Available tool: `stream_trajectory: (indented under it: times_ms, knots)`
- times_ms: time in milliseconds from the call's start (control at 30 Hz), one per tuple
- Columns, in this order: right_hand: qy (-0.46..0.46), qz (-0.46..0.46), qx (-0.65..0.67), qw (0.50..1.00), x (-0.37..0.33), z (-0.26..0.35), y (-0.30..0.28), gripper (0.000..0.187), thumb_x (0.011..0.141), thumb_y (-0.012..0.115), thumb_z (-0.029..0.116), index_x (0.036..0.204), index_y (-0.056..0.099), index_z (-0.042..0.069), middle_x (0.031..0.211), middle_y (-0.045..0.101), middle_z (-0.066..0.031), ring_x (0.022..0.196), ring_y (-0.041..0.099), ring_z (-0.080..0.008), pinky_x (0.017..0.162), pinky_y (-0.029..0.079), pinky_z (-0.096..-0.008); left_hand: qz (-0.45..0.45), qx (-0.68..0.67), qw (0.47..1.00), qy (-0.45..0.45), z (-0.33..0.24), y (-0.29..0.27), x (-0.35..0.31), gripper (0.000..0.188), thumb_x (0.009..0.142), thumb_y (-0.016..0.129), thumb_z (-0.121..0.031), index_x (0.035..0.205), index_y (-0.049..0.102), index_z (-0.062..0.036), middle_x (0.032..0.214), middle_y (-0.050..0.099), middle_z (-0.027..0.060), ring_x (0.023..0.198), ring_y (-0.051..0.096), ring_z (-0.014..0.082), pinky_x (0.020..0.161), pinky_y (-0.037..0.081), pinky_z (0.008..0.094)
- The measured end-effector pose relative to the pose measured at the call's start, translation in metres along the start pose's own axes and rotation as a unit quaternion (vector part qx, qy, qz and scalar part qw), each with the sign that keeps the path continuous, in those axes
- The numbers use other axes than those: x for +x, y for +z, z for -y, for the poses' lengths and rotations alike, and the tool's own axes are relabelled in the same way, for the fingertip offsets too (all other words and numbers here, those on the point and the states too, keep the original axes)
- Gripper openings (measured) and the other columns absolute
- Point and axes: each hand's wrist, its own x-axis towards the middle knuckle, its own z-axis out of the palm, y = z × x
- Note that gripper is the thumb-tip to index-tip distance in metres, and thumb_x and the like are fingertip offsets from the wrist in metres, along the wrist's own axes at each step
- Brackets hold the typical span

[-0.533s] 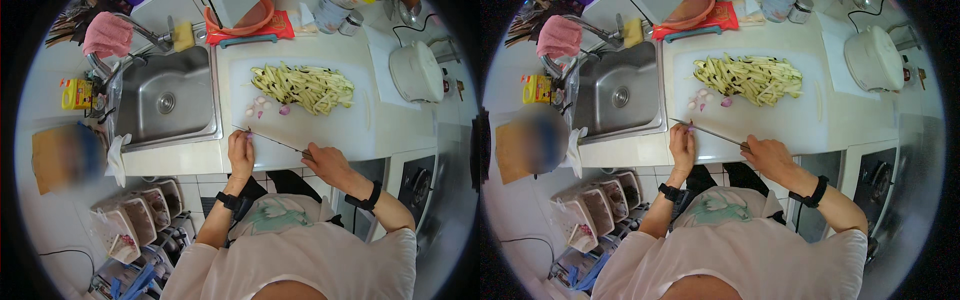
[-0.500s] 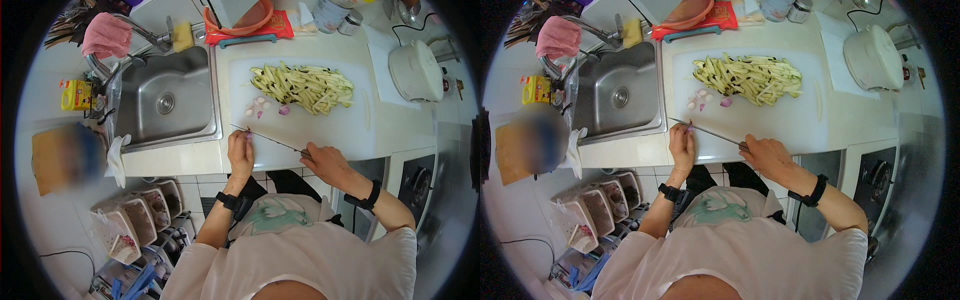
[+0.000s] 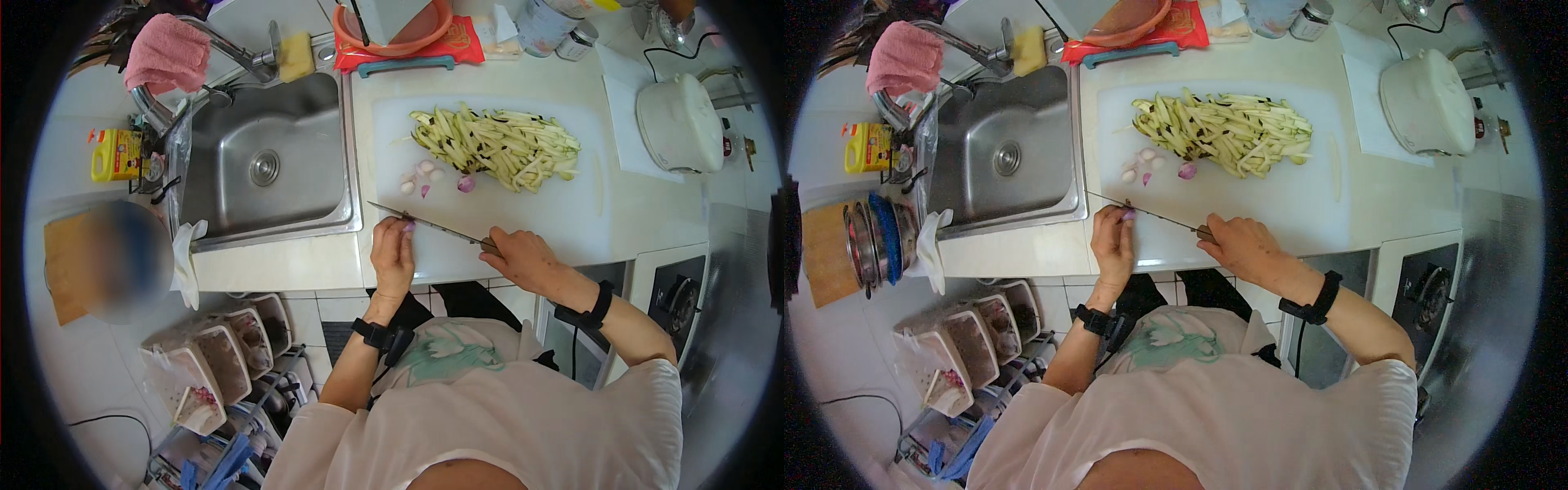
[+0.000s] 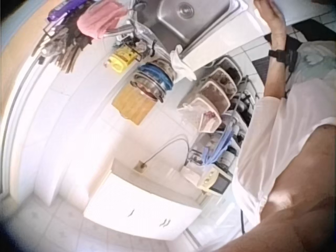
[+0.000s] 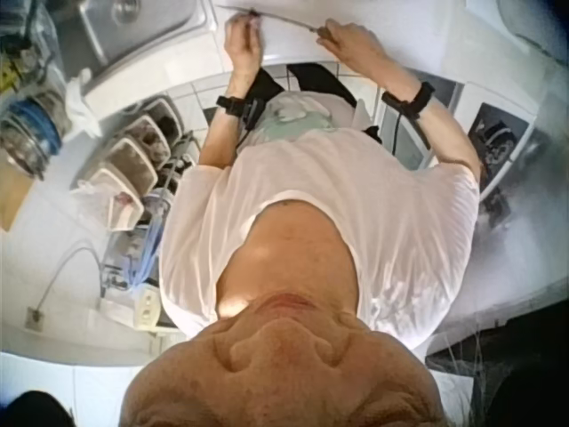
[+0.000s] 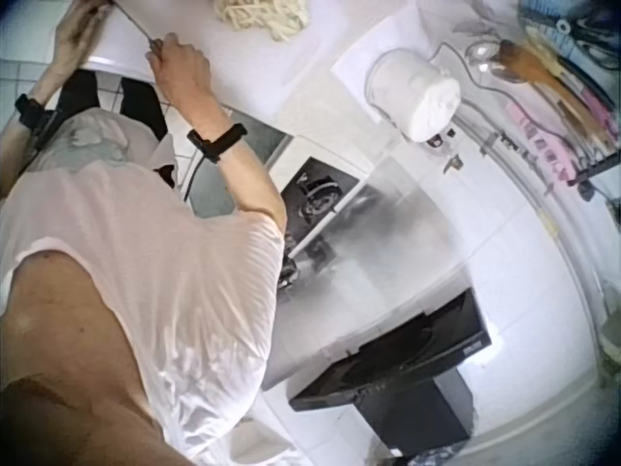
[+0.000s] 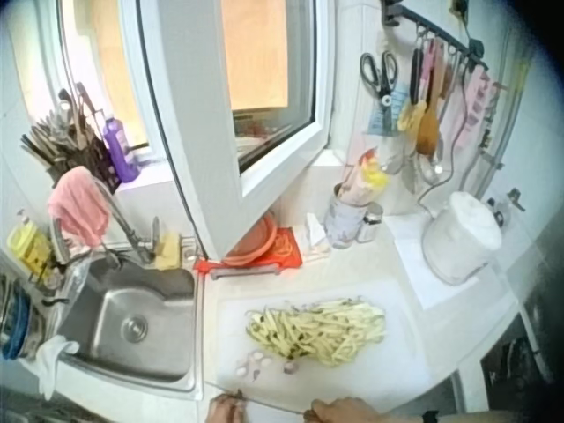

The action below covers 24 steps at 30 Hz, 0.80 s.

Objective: Slicing peeled vegetables on a cutting board in a kitchen.

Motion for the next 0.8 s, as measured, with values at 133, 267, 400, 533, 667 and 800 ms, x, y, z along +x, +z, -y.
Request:
stream_trajectory:
  times_ms: [133,267,400,533,667,800]
  knots:
    - [-0.009,-0.034,-0.027,0.999,0.005,0.003,0.017,0.028,0.091,0.059,0.031,0.093,0.05,0.004,0.071,0.064,-0.0176,0.067,0.064,-0.0393,0.06,0.05,-0.0479,-0.006,0.025,0.999,0.036,-0.001,-0.003,0.004,0.02,0.081,0.06,0.006,0.1,0.06,0.0011,0.104,0.057,0.0189,0.095,0.058,0.0358,0.081,0.049,0.037]
    - [-0.017,-0.057,-0.052,0.997,0.0,0.001,0.031,0.028,0.091,0.058,0.031,0.091,0.05,0.004,0.07,0.064,-0.0152,0.065,0.065,-0.0367,0.057,0.051,-0.0464,0.015,0.033,0.998,0.053,-0.002,-0.006,0.0,0.02,0.077,0.061,0.006,0.097,0.059,0.0021,0.102,0.056,0.0191,0.093,0.057,0.0365,0.082,0.048,0.0392]
    - [-0.021,-0.085,-0.086,0.992,-0.004,-0.006,0.039,0.028,0.091,0.058,0.031,0.092,0.051,0.005,0.072,0.065,-0.0138,0.066,0.066,-0.0333,0.056,0.051,-0.044,0.055,0.08,0.994,0.057,-0.002,-0.014,-0.006,0.02,0.077,0.061,0.007,0.096,0.058,0.0027,0.103,0.057,0.0194,0.095,0.058,0.0361,0.083,0.048,0.0388]
    - [-0.033,-0.121,-0.04,0.991,-0.015,-0.018,0.035,0.028,0.089,0.062,0.031,0.09,0.051,0.005,0.071,0.064,-0.0119,0.063,0.063,-0.0347,0.055,0.048,-0.0435,0.047,0.126,0.982,0.134,0.003,-0.024,-0.005,0.019,0.073,0.063,0.007,0.089,0.054,0.0015,0.1,0.054,0.0189,0.089,0.056,0.0379,0.078,0.048,0.0402]
    - [0.003,-0.103,-0.006,0.995,-0.029,-0.028,0.02,0.028,0.092,0.057,0.033,0.091,0.05,0.005,0.074,0.065,-0.014,0.068,0.065,-0.0342,0.06,0.05,-0.0448,0.077,0.065,0.991,0.086,-0.004,-0.03,0.003,0.021,0.073,0.062,0.006,0.092,0.054,0.0011,0.102,0.056,0.018,0.09,0.057,0.0351,0.079,0.048,0.0391]
    - [0.011,-0.162,0.063,0.985,-0.041,-0.045,0.02,0.03,0.091,0.061,0.031,0.089,0.049,0.004,0.073,0.065,-0.0169,0.067,0.063,-0.0384,0.06,0.048,-0.047,0.073,0.025,0.997,0.011,0.003,-0.036,0.01,0.027,0.075,0.06,0.005,0.1,0.053,0.0007,0.099,0.057,0.0165,0.086,0.058,0.0321,0.076,0.049,0.0356]
